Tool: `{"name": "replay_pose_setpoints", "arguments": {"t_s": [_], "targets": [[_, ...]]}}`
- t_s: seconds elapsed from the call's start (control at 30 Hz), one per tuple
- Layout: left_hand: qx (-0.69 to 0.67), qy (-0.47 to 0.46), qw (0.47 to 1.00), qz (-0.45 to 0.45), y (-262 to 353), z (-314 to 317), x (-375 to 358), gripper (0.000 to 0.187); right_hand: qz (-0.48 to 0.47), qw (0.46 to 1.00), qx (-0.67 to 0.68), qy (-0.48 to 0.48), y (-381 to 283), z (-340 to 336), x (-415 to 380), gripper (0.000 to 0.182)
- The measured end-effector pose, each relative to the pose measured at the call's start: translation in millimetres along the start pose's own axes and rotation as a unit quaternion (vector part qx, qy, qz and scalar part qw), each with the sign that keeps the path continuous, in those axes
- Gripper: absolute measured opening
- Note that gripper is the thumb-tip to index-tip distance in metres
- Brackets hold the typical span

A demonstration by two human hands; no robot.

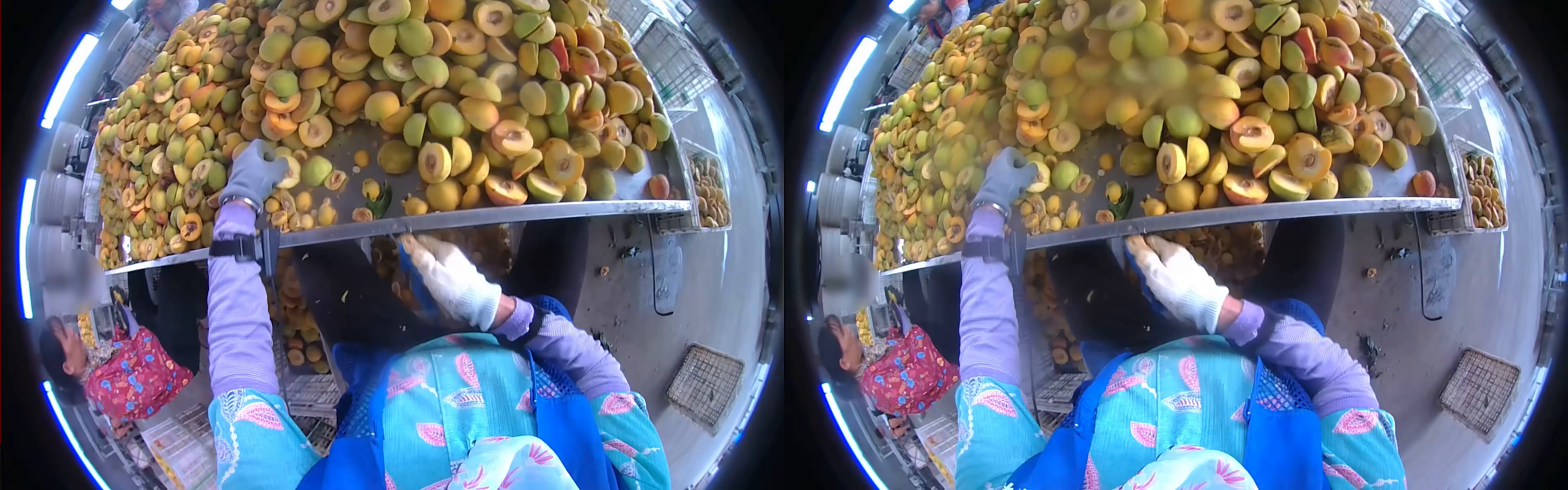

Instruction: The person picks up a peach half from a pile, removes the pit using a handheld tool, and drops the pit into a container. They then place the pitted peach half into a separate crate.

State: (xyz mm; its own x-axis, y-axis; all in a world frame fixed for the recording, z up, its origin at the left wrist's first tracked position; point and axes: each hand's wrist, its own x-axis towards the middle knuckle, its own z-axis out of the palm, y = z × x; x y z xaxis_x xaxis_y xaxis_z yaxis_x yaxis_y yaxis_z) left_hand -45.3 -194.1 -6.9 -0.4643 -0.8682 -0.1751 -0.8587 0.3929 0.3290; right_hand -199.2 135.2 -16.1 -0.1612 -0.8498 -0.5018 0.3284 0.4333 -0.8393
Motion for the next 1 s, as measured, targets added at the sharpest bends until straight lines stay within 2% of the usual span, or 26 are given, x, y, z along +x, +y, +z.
{"name": "replay_pose_setpoints", "arguments": {"t_s": [0.03,0.1,0.17,0.2,0.23,0.27,0.3,0.33,0.4,0.43,0.47,0.5,0.53,0.57,0.63,0.77,0.83,0.97,1.0], "targets": [[0.007,-0.004,1.0,-0.004,-5.5,10.9,-8.1,0.047,-0.09,0.994,-0.056,0.039,-6.3,6.1,4.5,0.042],[-0.095,0.017,0.99,0.1,-15.0,42.9,-25.4,0.044,-0.065,0.997,-0.039,0.005,-22.4,19.7,12.0,0.042],[-0.1,-0.017,0.989,0.106,8.4,44.2,-43.0,0.044,-0.15,0.977,-0.145,0.05,-30.0,32.6,18.9,0.04],[-0.098,-0.069,0.986,0.114,13.0,42.8,-44.8,0.042,-0.226,0.951,-0.186,0.098,-22.8,37.9,21.6,0.036],[-0.099,-0.064,0.987,0.108,24.6,42.7,-58.7,0.042,-0.227,0.951,-0.188,0.09,-25.9,38.0,17.9,0.036],[-0.311,-0.067,0.943,0.092,37.4,44.1,-74.8,0.038,-0.23,0.948,-0.208,0.075,-32.1,37.3,15.0,0.035],[-0.507,-0.068,0.856,0.075,45.8,46.1,-87.7,0.034,-0.233,0.944,-0.224,0.063,-34.5,36.9,14.4,0.034],[-0.504,-0.067,0.859,0.068,40.2,61.2,-94.5,0.034,-0.263,0.933,-0.239,0.059,-32.3,36.0,15.5,0.034],[-0.35,0.119,0.901,0.229,28.7,103.4,-99.7,0.03,-0.227,0.94,-0.252,0.049,-27.3,35.0,20.2,0.034],[-0.353,0.118,0.9,0.228,46.7,97.0,-112.3,0.03,-0.209,0.942,-0.259,0.05,-26.9,33.8,17.4,0.034],[-0.566,0.002,0.807,0.167,74.8,76.4,-132.3,0.027,-0.204,0.942,-0.264,0.05,-23.2,32.6,15.4,0.034],[-0.739,-0.112,0.657,0.096,97.3,60.9,-148.2,0.023,-0.209,0.949,-0.23,0.057,-18.7,31.8,14.3,0.033],[-0.498,0.042,0.842,0.206,108.9,57.1,-156.5,0.023,-0.216,0.955,-0.193,0.066,-15.3,32.1,13.5,0.033],[-0.498,0.039,0.842,0.205,112.5,56.0,-157.3,0.023,-0.214,0.955,-0.192,0.068,-17.0,32.9,10.4,0.033],[-0.666,0.01,0.734,0.134,117.2,56.7,-156.8,0.027,-0.172,0.973,-0.136,0.08,-24.2,33.5,3.5,0.033],[-0.659,0.051,0.745,0.086,127.9,67.2,-156.5,0.035,-0.224,0.96,-0.153,0.073,-17.2,28.3,10.3,0.032],[-0.693,0.059,0.715,0.074,128.9,69.9,-154.6,0.032,-0.133,0.976,-0.162,0.057,-17.1,26.9,13.4,0.048],[-0.657,0.063,0.748,0.068,127.8,75.2,-154.0,0.034,-0.169,0.964,-0.192,0.071,6.5,35.6,22.5,0.045],[-0.573,0.112,0.803,0.117,127.9,77.9,-155.3,0.033,-0.196,0.969,-0.106,0.109,10.9,46.9,20.6,0.041]]}}
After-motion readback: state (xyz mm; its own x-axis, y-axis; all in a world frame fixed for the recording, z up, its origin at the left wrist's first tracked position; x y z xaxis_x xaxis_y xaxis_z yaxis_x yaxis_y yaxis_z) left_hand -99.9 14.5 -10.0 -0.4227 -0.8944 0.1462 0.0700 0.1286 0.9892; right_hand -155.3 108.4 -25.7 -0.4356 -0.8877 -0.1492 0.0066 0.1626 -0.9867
